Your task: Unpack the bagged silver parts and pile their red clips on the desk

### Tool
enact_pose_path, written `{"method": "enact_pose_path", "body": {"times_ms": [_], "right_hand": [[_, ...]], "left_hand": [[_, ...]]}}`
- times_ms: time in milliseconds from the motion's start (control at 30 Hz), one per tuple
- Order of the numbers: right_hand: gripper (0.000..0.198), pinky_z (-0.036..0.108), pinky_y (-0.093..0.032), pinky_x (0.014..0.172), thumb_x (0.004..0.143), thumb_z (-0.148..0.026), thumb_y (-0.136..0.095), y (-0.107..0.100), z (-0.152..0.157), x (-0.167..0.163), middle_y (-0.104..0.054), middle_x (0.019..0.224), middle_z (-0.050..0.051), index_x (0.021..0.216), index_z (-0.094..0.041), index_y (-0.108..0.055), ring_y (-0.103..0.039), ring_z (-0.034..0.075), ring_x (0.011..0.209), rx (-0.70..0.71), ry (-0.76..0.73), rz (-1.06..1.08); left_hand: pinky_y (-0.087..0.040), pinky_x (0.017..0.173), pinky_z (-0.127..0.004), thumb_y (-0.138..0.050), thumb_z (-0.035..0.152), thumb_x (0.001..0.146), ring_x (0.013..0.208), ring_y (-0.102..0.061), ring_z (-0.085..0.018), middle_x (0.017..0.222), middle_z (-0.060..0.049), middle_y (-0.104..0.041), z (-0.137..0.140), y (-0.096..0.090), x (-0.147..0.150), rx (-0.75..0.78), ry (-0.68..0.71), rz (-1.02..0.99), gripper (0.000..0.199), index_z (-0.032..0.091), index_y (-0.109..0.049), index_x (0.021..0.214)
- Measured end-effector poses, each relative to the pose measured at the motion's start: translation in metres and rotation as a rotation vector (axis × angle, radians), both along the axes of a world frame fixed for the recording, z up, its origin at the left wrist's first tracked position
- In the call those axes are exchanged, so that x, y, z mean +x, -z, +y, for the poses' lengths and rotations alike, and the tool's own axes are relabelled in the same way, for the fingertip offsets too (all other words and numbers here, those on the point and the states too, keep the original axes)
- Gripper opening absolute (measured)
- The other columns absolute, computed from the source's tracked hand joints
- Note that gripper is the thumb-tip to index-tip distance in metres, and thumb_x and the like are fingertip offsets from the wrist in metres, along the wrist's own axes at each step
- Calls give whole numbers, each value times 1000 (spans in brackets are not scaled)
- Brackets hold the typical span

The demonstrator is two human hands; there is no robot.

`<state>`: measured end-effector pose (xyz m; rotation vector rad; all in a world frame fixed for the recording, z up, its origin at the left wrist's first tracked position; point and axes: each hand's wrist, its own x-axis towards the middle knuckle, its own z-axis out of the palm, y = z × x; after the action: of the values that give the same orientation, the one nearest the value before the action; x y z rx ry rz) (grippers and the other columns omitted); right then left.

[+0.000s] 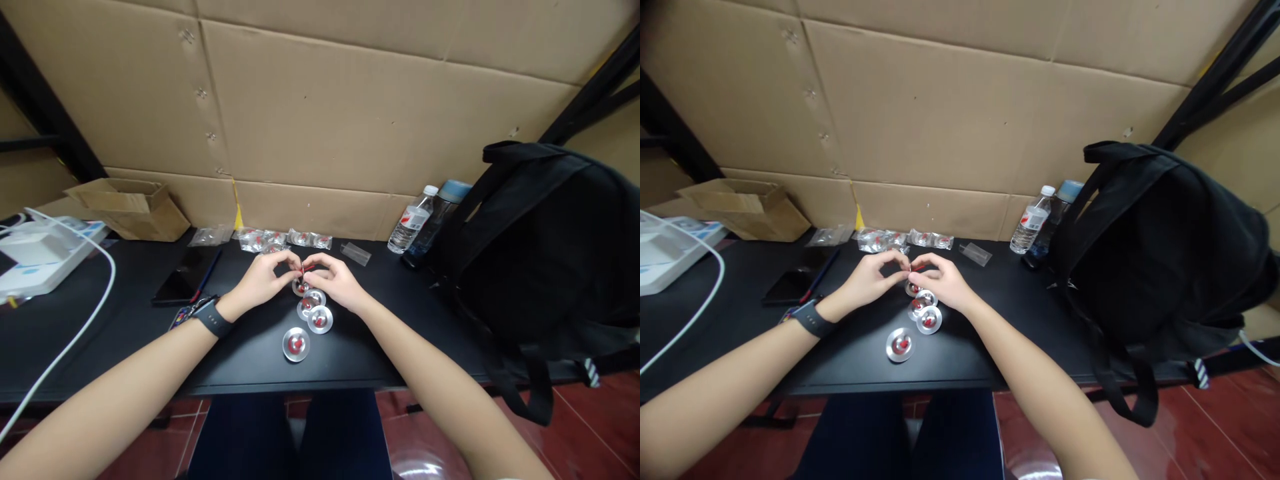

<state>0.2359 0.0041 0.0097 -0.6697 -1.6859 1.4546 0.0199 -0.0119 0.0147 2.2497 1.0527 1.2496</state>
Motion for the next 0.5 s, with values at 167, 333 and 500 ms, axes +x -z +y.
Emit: {"method": "enact_pose_path", "body": {"times_ms": [167, 333, 500], "right_hand": [[47, 34, -61, 90, 74, -40, -89, 2, 0, 1, -68, 112, 4, 106, -21, -61, -73, 19, 97, 25, -7, 27], [48, 36, -59, 96, 73, -41, -89, -1, -4, 0, -67, 112, 5, 104, -23, -57, -70, 18, 101, 63, 3, -5], [53, 36, -59, 96, 74, -40, -88, -5, -5, 3, -65, 116, 5, 113, -25, -55, -70, 17, 98, 87, 20, -21]], "left_hand": [[-52, 84, -29, -70, 22, 91, 86, -68, -17, 91, -1, -73, 1, 0, -1, -26, 45, -28, 5, 19, -69, 94], [-53, 88, -32, -69, 24, 91, 89, -68, -19, 93, -3, -74, 0, -2, -1, -71, 75, -9, 6, 19, -70, 94], [-54, 89, -34, -68, 30, 93, 90, -68, -20, 96, -5, -75, -1, -4, -1, -106, 105, -27, 13, 18, -71, 97]]}}
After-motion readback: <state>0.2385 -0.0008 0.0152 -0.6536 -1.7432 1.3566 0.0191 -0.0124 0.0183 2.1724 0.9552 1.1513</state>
